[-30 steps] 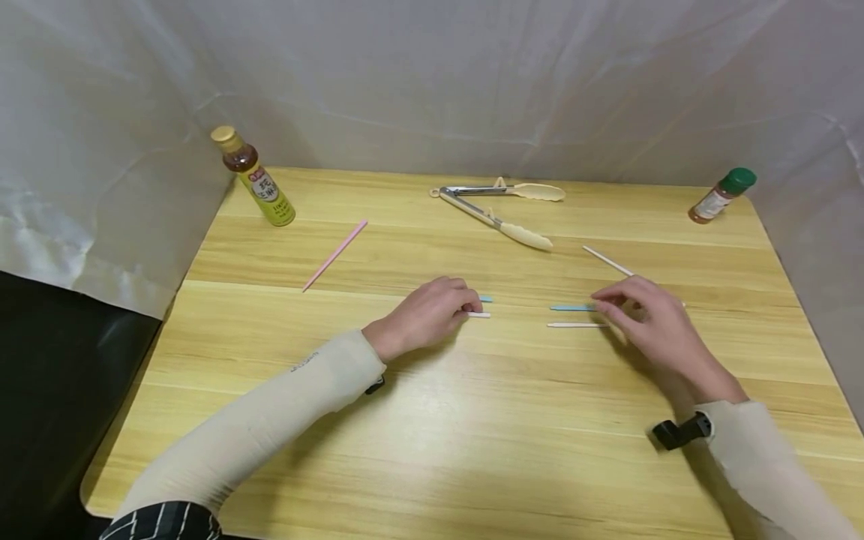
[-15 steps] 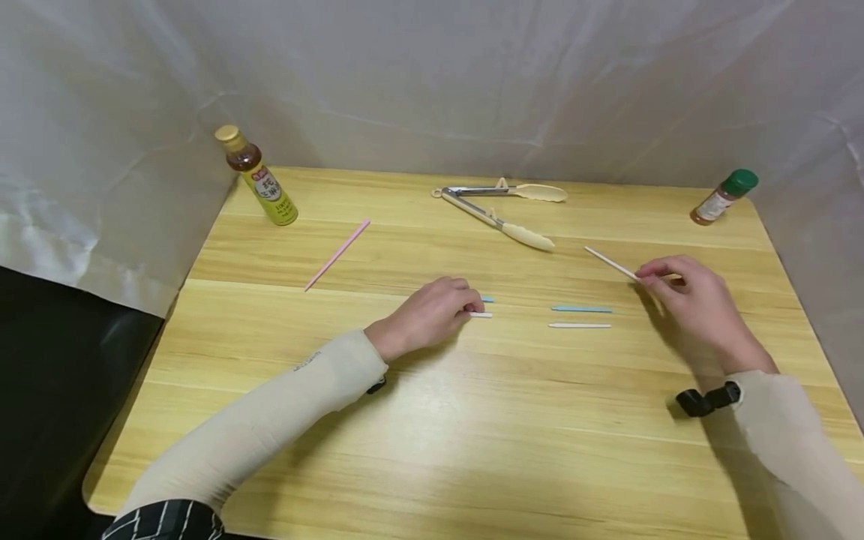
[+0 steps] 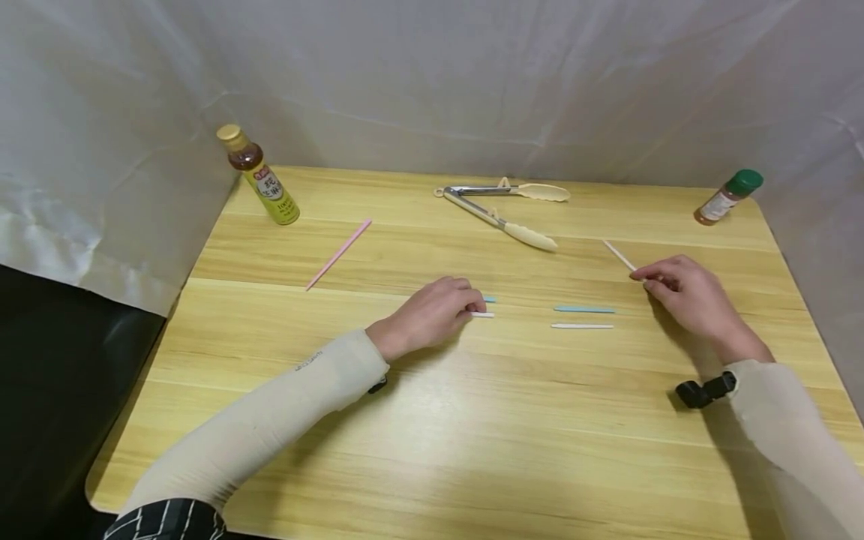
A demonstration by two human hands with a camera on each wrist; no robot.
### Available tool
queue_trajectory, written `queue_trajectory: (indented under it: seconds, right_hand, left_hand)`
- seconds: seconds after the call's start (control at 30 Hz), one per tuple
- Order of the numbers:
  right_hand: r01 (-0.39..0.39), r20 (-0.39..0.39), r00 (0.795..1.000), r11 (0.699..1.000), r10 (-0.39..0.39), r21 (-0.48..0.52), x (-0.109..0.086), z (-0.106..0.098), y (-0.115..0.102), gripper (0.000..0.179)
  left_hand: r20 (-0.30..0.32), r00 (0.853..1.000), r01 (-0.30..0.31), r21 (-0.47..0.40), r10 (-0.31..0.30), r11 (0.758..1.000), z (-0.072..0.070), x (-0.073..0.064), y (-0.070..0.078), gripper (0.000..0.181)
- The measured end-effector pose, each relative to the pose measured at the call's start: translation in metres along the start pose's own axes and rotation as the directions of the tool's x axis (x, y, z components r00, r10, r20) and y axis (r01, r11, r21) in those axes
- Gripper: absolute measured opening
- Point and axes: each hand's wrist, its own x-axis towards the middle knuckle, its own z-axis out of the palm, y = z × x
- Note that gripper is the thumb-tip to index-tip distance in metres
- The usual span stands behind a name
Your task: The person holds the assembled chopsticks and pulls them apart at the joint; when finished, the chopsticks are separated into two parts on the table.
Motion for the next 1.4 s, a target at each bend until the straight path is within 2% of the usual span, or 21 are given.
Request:
queue_trajectory:
  seconds: [0.2, 0.53, 0.77, 0.9, 1.0, 1.13, 1.4]
  right_hand:
    - [-0.053, 0.002, 0.999, 0.999, 0.053, -0.007, -0.002, -0.003, 0.004, 0.029]
    - [-0.056, -0.059, 0.997, 0.997, 0.054, -0.045, -0.002, -0.002, 0.007, 0.02]
    - [-0.101, -0.048, 0.994, 0.994, 0.1, -0.029, -0.002, -0.001, 0.009, 0.021]
    - [-0.097, -0.053, 0.994, 0.995, 0.096, -0.018, -0.003, -0.001, 0.008, 0.024]
    - [-0.05, -0.079, 0.996, 0.999, 0.049, -0.02, -0.004, -0.002, -0.001, 0.02]
    - [0.056, -0.108, 0.992, 0.998, -0.06, -0.038, -0.006, -0.002, -0.023, 0.013]
    - [0.242, -0.134, 0.96, 0.969, -0.247, -0.048, -0.011, 0.009, -0.071, 0.012]
  left_hand:
    - [0.007, 1.0, 0.008, -0.001, -0.008, 1.0, -0.001, 0.001, 0.0, 0.017]
    - [0.012, 1.0, 0.016, -0.005, -0.016, 1.0, -0.001, 0.0, 0.001, 0.017]
    - [0.014, 0.999, 0.031, -0.014, -0.031, 0.999, -0.001, 0.0, 0.001, 0.018]
    - [0.018, 0.999, 0.045, -0.033, -0.044, 0.998, -0.003, -0.001, 0.001, 0.018]
    - [0.012, 0.998, 0.06, -0.05, -0.06, 0.997, -0.005, -0.001, 0.001, 0.018]
    - [-0.005, 0.997, 0.074, -0.066, -0.074, 0.995, -0.01, -0.002, 0.0, 0.019]
    - [-0.053, 0.997, 0.06, -0.075, -0.064, 0.995, -0.021, -0.003, 0.001, 0.021]
